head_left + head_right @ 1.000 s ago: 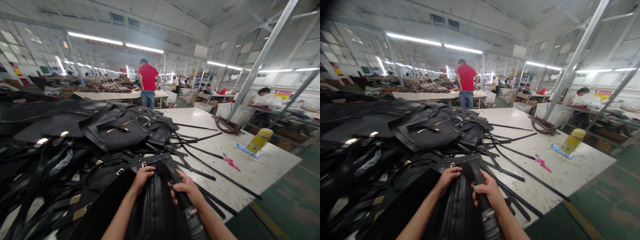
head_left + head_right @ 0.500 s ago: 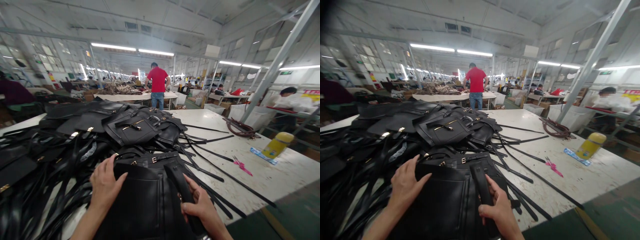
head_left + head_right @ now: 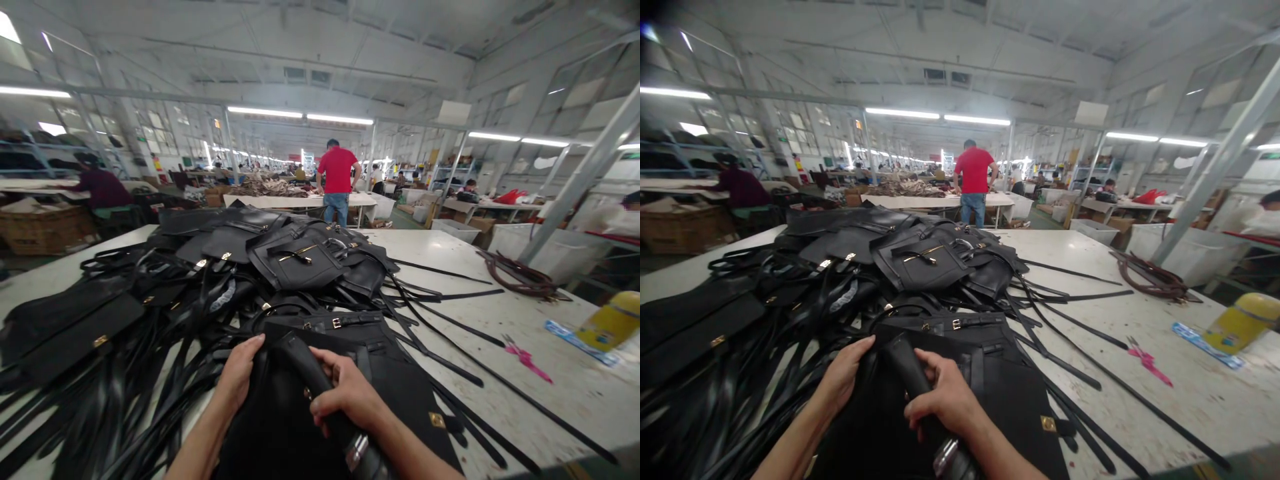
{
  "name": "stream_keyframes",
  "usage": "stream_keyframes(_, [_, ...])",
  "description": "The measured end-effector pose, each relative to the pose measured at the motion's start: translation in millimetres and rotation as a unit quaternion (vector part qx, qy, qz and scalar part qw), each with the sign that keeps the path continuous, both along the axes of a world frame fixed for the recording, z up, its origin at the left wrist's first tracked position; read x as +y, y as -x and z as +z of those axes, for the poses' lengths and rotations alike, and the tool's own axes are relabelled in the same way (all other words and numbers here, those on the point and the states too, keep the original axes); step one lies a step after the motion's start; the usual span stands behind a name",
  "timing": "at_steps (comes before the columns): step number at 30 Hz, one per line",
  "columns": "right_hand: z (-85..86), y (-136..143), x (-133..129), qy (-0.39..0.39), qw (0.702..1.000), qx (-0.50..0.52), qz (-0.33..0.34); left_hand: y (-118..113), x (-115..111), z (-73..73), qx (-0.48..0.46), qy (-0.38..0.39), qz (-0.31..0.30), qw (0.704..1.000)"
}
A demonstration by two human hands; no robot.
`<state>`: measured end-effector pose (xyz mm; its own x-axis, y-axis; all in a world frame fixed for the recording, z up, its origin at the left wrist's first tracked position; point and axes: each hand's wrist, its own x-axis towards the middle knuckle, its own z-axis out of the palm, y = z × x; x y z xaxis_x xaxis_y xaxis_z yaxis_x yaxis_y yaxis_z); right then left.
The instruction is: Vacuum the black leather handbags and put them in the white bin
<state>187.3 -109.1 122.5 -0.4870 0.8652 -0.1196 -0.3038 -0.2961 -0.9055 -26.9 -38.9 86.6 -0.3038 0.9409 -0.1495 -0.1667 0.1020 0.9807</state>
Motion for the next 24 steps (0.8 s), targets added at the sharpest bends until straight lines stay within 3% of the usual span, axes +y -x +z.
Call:
stream_keyframes(3, [0.4, 13, 14, -0.016, 1.000, 0.015, -0.001, -1, 0, -4.8, -0.012, 0.001, -0.008, 1.000])
stream_keyframes(8, [14.1, 14, 15, -0.046, 0.994, 0.021, -0.100, -5, 1, -6.0, -0.015, 0.005, -0.023, 1.000])
stream_keyframes(13, [14.4, -5, -10, -0.011, 0.999, -0.004, -0.043, -11, 1, -3.8, -0.015, -0.007, -0.026, 1.000])
stream_keyframes(16, [7.3, 2, -8, -0.010, 1.000, 0.000, -0.014, -16, -2, -4.4, -0.020, -0.005, -0.028, 0.999])
stream_keyframes(20, [8.9, 17, 12, -0.044, 0.996, 0.031, -0.074, -18, -3, -0.4, -0.020, 0.025, -0.073, 0.997])
stream_keyframes(24, [15.6, 5, 10, -0.060, 0.992, 0.008, -0.112, -5, -10, 12.5, -0.018, 0.057, -0.123, 0.991])
